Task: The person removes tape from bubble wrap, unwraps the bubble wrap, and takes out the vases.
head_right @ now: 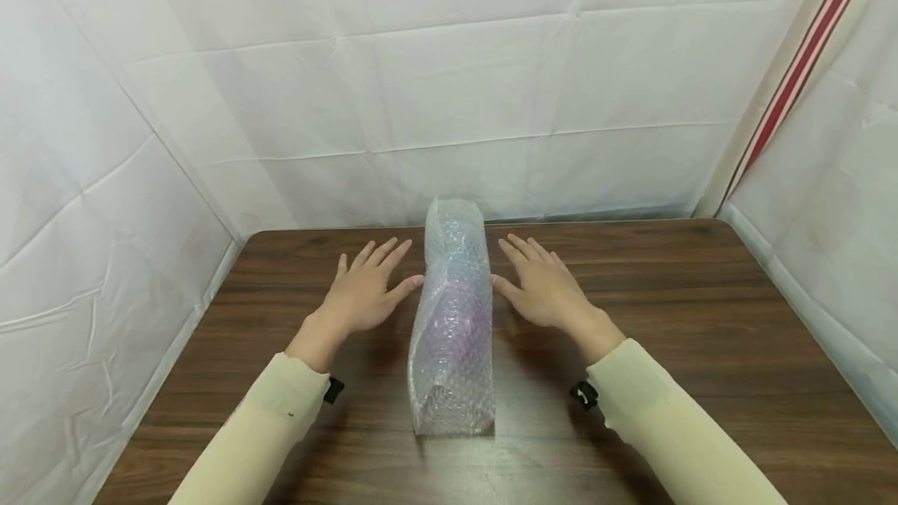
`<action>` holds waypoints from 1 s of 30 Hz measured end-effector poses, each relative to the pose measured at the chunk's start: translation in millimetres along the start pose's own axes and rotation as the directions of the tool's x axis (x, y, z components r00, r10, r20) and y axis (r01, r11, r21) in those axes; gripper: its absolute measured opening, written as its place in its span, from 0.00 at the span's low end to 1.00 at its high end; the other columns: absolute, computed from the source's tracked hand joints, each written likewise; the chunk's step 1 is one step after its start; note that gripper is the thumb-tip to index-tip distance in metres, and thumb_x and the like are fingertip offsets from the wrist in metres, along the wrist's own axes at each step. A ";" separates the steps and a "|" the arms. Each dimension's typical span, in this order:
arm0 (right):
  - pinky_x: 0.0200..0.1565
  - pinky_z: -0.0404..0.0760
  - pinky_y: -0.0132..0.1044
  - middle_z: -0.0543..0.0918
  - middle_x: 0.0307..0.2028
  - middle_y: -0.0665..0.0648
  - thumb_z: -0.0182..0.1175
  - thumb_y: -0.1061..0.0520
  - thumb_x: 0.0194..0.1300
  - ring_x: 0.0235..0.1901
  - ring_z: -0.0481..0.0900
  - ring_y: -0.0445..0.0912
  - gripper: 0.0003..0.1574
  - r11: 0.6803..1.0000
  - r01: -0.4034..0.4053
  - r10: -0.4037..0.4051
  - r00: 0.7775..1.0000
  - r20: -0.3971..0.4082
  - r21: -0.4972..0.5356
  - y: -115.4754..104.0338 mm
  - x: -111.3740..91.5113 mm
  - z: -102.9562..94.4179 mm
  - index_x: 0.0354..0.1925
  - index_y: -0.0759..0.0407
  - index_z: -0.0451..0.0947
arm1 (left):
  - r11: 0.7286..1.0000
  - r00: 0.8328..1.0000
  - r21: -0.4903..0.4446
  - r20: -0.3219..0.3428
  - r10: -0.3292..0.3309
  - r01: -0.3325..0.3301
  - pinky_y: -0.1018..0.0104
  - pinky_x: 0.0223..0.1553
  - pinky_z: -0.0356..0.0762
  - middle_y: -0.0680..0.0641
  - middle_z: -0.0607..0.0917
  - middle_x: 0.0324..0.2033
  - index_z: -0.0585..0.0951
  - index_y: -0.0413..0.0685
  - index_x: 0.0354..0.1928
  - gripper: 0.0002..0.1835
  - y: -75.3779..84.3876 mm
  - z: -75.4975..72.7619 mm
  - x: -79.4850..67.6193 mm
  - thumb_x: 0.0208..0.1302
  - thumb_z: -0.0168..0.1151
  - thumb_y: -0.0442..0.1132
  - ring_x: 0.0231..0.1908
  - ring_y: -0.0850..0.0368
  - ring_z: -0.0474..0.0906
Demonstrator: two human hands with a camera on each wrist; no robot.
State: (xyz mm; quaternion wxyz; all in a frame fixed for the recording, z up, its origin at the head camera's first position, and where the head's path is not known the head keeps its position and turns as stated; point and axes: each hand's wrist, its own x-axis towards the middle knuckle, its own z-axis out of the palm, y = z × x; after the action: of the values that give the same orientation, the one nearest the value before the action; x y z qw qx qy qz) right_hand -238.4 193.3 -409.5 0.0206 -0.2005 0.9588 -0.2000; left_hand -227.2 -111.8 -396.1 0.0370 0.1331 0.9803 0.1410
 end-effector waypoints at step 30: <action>0.73 0.59 0.70 0.56 0.81 0.64 0.52 0.35 0.79 0.79 0.55 0.66 0.46 0.991 0.099 -0.098 0.995 -0.012 0.087 -25.8 -20.8 6.3 0.81 0.59 0.56 | 0.995 0.997 -0.065 -0.023 0.070 -0.072 0.27 0.75 0.46 0.50 0.64 0.79 0.63 0.60 0.80 0.42 21.6 1.6 -29.2 0.74 0.42 0.74 0.80 0.43 0.56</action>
State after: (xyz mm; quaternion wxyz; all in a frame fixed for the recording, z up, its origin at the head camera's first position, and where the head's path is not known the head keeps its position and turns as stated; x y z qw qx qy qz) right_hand -208.7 177.4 -406.1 0.0156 -0.2458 0.9382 -0.2432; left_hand -193.6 -99.3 -390.4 0.0261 0.1651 0.9701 0.1758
